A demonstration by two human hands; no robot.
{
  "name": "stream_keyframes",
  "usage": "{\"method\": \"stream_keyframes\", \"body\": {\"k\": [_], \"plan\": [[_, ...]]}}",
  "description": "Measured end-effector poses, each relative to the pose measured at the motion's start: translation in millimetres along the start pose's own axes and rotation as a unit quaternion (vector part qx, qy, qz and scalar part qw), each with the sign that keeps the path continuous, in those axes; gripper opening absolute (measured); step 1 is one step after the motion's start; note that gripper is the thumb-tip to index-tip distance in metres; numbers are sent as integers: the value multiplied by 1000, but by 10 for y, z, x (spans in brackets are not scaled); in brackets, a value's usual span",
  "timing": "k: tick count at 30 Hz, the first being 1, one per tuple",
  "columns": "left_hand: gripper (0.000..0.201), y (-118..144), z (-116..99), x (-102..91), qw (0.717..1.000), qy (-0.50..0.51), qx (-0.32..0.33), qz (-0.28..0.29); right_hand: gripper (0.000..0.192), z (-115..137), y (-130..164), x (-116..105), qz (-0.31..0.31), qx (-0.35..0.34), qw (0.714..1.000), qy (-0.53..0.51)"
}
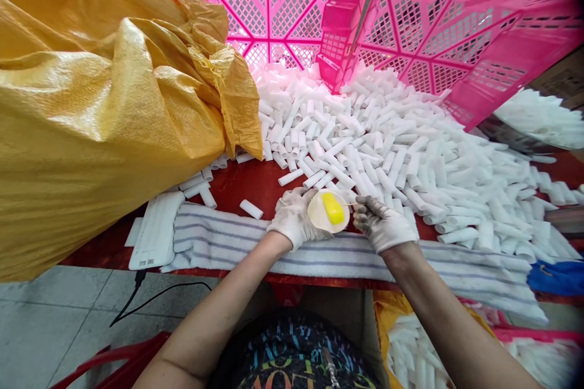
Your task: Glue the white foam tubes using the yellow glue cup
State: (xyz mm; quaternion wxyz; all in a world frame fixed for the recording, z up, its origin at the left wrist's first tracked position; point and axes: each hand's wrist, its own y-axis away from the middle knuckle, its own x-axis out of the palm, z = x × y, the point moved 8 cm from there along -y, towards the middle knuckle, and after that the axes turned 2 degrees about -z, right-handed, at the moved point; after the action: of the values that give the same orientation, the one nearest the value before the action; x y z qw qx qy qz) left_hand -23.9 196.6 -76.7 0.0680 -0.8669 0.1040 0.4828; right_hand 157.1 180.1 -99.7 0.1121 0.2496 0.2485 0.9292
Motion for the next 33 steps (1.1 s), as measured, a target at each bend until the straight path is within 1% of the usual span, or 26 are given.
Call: {"method": "stream_keyframes", "body": {"k": [4,11,16,18,20,21,22,24,26,27,28,29,30,31,32,33], "plan": [[101,2,9,-1,1000,-9,-11,5,33,13,25,5,-1,-53,999,6],[104,7,14,12,1000,-15,-7,-12,39,-23,78,-94,-1,-64,997,45],[100,5,-6,2,1000,-11,1,-2,48,17,216,-196,-41,-81,989,118],[100,5,-12,-12,1000,-10,3,-4,47,76,311,-204,-37,-118,982,146],[99,6,-14,-15,1000,-6,5,-7,41,150,392,-172,-15,-168,969,180],[99,8,-14,-11,1000,-3,7,-8,38,172,410,-153,-1,-182,964,195],[98,10,-15,-5,1000,0,9,-9,37,176,405,-142,10,-183,962,203],[97,12,-6,4,1000,0,4,-12,44,137,324,-181,7,-145,970,197],[98,13,6,4,1000,-3,-5,-15,53,66,206,-302,-36,-84,979,181],[98,12,7,3,1000,-4,-7,-14,55,38,159,-370,-62,-62,979,184],[98,10,4,-1,1000,-4,-6,-13,54,25,126,-424,-83,-51,974,204],[97,7,-3,-4,1000,-4,-3,-12,51,35,107,-450,-93,-57,964,242],[97,4,-10,-5,1000,-2,2,-9,46,70,101,-438,-89,-81,948,296],[96,1,-14,-4,1000,-1,6,-6,40,122,113,-379,-70,-124,922,359],[97,-2,-13,-2,1000,0,8,-3,34,179,145,-281,-40,-180,886,425],[98,-4,-8,1,1000,0,7,-2,28,227,197,-158,-6,-242,840,486]]}}
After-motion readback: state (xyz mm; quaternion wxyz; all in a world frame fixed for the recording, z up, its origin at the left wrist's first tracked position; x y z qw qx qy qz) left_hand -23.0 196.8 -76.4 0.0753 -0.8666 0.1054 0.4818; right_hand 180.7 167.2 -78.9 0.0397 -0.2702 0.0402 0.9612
